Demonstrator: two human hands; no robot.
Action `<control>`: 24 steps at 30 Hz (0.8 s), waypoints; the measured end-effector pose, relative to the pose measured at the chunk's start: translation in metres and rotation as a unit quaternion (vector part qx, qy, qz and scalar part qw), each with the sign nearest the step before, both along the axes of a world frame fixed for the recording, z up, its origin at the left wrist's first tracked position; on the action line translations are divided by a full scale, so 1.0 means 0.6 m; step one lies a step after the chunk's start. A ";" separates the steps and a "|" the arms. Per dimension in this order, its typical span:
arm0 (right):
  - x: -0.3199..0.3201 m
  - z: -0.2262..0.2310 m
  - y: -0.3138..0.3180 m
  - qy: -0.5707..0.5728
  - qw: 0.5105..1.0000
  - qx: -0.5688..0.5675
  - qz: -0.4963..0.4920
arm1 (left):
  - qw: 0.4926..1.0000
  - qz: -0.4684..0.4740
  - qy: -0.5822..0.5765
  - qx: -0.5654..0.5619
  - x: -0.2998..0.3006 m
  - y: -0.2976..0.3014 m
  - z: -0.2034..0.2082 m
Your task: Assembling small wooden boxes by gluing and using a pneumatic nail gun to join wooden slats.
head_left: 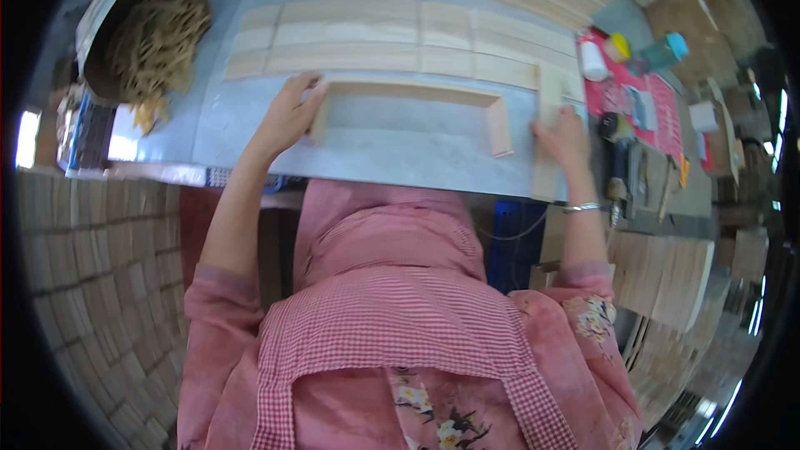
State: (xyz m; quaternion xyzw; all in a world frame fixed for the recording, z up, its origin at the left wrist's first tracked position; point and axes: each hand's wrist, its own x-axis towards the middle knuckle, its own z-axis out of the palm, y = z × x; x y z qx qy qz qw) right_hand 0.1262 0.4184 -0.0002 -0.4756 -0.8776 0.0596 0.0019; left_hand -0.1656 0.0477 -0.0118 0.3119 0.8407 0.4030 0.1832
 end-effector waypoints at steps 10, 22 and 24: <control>0.023 0.178 -0.144 0.264 0.932 0.039 0.245 | 0.969 -0.010 -0.225 0.104 0.028 -0.073 0.001; -0.101 0.059 -0.314 0.141 0.851 0.008 0.506 | 0.971 -0.080 -0.192 0.114 0.046 -0.074 0.015; -0.106 0.055 -0.313 0.139 0.848 0.015 0.511 | 0.970 -0.097 -0.199 0.098 0.044 -0.073 0.022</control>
